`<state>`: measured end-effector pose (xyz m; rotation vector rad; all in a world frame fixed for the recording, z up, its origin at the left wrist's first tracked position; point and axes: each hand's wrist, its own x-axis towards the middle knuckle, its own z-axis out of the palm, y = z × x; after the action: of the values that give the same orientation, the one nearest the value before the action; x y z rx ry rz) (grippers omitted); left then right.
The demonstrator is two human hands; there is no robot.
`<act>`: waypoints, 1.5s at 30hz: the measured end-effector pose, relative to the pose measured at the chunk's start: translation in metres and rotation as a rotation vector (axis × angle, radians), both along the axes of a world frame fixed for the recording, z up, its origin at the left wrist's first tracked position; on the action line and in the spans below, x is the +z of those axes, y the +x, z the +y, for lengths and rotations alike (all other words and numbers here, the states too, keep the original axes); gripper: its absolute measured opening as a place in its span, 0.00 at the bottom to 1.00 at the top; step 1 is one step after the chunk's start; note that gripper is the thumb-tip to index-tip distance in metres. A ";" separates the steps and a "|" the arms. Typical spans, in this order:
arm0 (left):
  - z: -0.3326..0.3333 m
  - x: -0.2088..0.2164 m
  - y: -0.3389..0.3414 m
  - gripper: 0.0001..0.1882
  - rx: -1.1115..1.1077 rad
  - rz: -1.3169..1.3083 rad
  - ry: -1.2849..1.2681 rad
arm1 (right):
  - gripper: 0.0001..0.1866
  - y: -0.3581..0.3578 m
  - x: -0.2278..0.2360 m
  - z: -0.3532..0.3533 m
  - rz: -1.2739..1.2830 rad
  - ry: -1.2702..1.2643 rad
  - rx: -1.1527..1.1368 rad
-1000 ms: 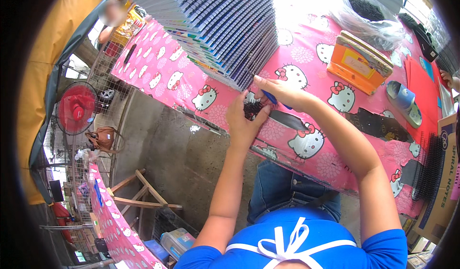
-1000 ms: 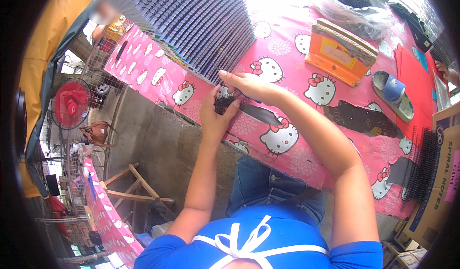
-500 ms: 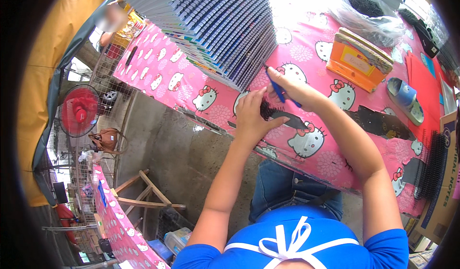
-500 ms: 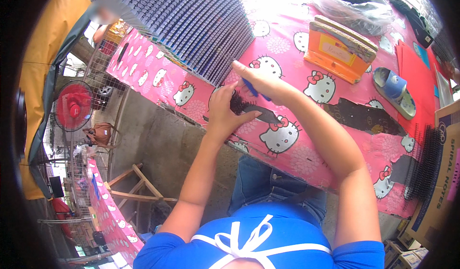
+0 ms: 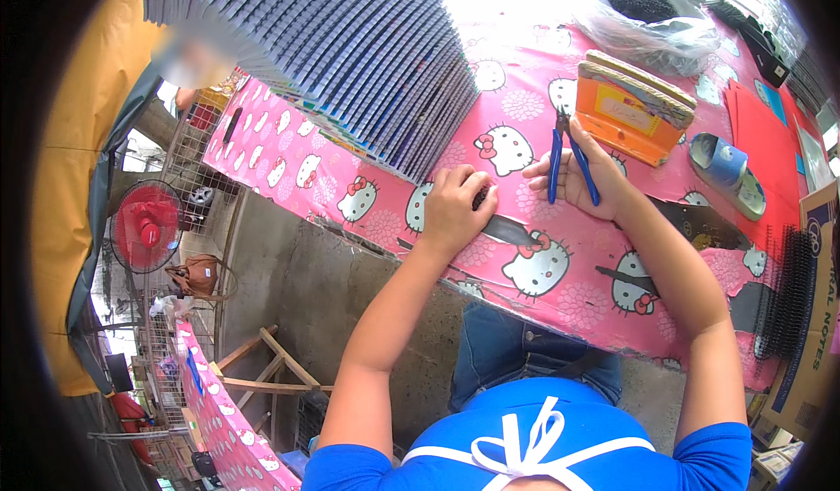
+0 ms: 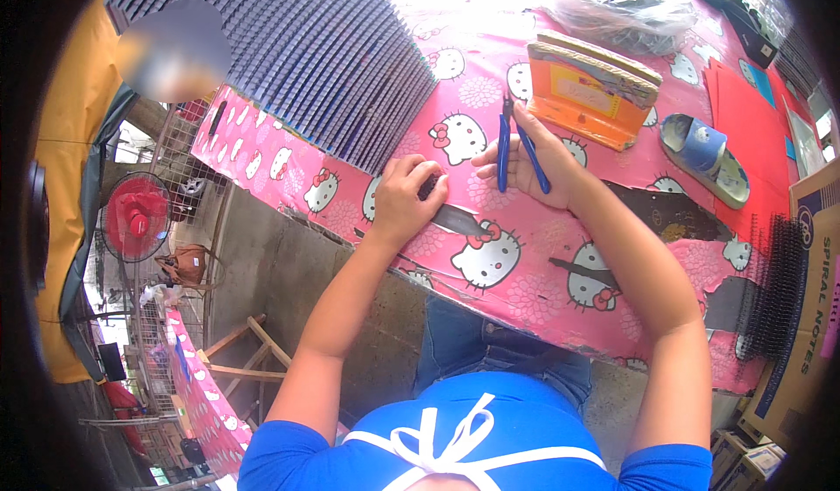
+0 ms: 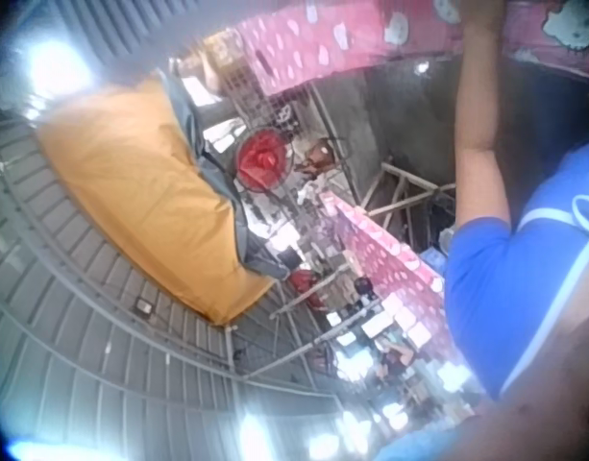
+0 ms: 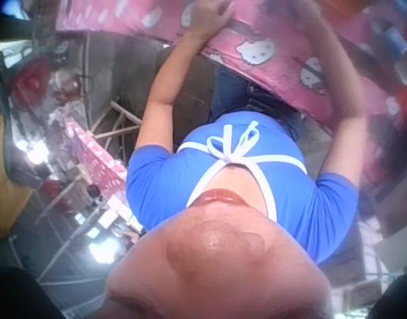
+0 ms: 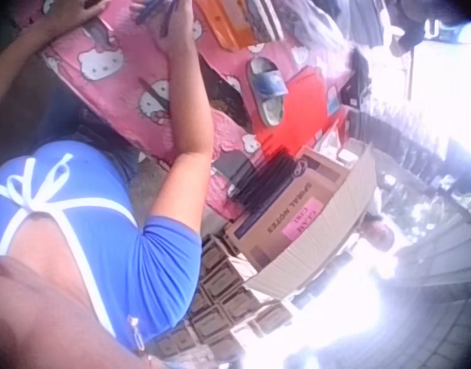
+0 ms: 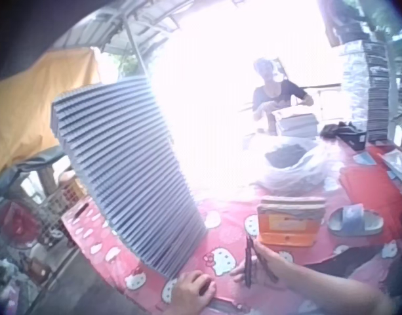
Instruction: The person uses nippers to clip the wire ends of spiral-bound notebooks in a large stack and folds the tips inward.
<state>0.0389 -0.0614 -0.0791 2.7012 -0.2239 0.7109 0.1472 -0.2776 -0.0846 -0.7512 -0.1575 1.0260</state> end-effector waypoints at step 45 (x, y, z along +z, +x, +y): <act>-0.150 0.112 0.390 0.25 -0.182 0.030 -0.293 | 0.41 0.009 -0.012 0.006 0.342 0.105 -0.016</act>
<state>0.4289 -0.2111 0.0332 2.3757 -0.3258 0.5974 0.1565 -0.2719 -0.0963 -0.4722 0.0891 1.1071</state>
